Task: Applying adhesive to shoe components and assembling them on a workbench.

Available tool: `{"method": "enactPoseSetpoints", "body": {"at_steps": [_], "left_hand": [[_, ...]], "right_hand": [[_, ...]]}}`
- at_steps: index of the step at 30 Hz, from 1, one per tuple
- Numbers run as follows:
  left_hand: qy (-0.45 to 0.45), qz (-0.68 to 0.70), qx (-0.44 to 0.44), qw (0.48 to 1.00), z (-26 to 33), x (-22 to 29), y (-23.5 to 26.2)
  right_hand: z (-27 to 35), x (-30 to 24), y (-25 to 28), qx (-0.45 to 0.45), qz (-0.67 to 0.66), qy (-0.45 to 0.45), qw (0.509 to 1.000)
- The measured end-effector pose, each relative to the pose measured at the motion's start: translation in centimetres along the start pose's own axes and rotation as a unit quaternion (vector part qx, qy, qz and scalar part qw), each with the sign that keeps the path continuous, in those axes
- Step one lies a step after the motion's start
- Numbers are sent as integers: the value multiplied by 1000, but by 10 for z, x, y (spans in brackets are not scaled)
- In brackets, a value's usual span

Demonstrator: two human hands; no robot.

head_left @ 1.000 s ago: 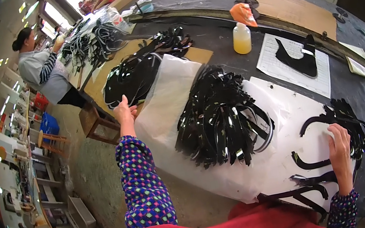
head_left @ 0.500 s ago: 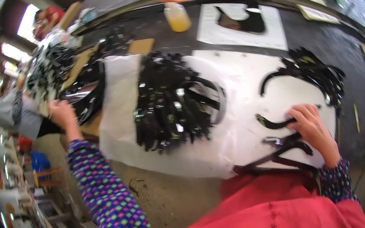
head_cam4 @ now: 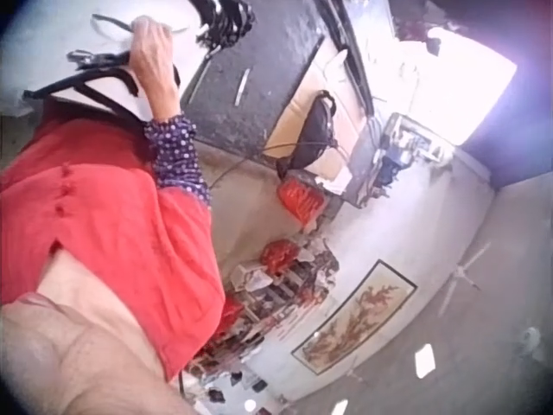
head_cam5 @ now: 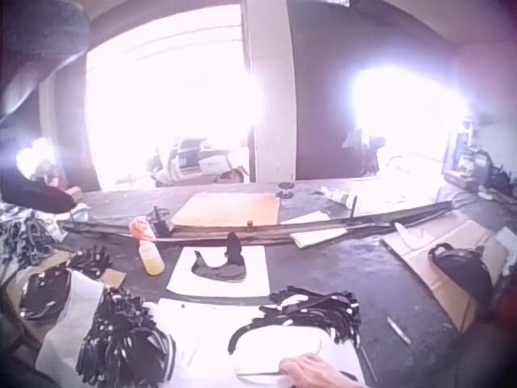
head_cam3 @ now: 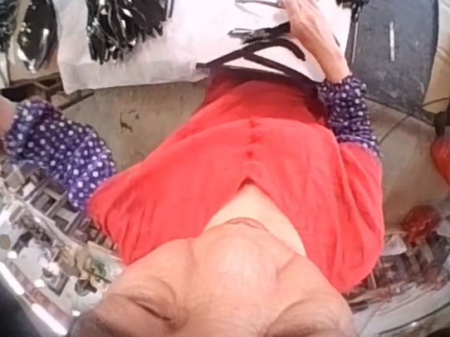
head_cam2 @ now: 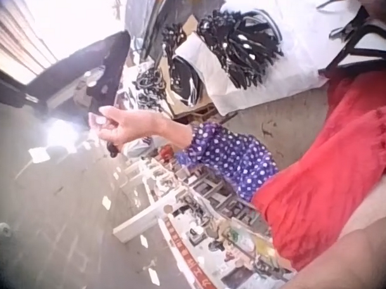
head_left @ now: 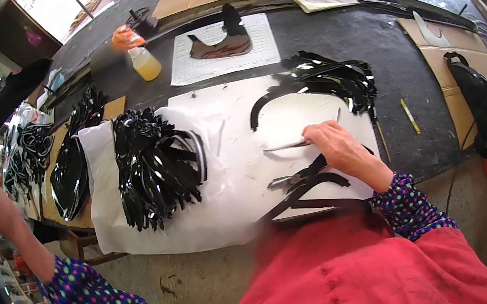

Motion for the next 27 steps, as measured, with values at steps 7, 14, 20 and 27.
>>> {"method": "enactPoseSetpoints", "body": {"at_steps": [7, 14, 20, 27], "left_hand": [[-47, -110, -261, 958, 64, 119, -65], [35, 101, -356, 928, 124, 161, -159], [-274, 16, -315, 908, 118, 196, -158], [-473, 100, -497, 721, 232, 216, -132]], "right_hand": [[56, 81, 97, 124, 174, -137, 967], [128, 132, 115, 141, 277, -175, 934], [137, 156, 118, 147, 351, -194, 904], [87, 105, 82, 154, 138, -220, 953]]}}
Point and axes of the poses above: each hand's wrist, its own z-axis away from the middle knuckle, its own y-axis out of the back of the hand, x = y × z, the point moved 3 cm from there along -z, towards the middle knuckle, and after that the axes turned 11 degrees about z, right-handed, at the moved point
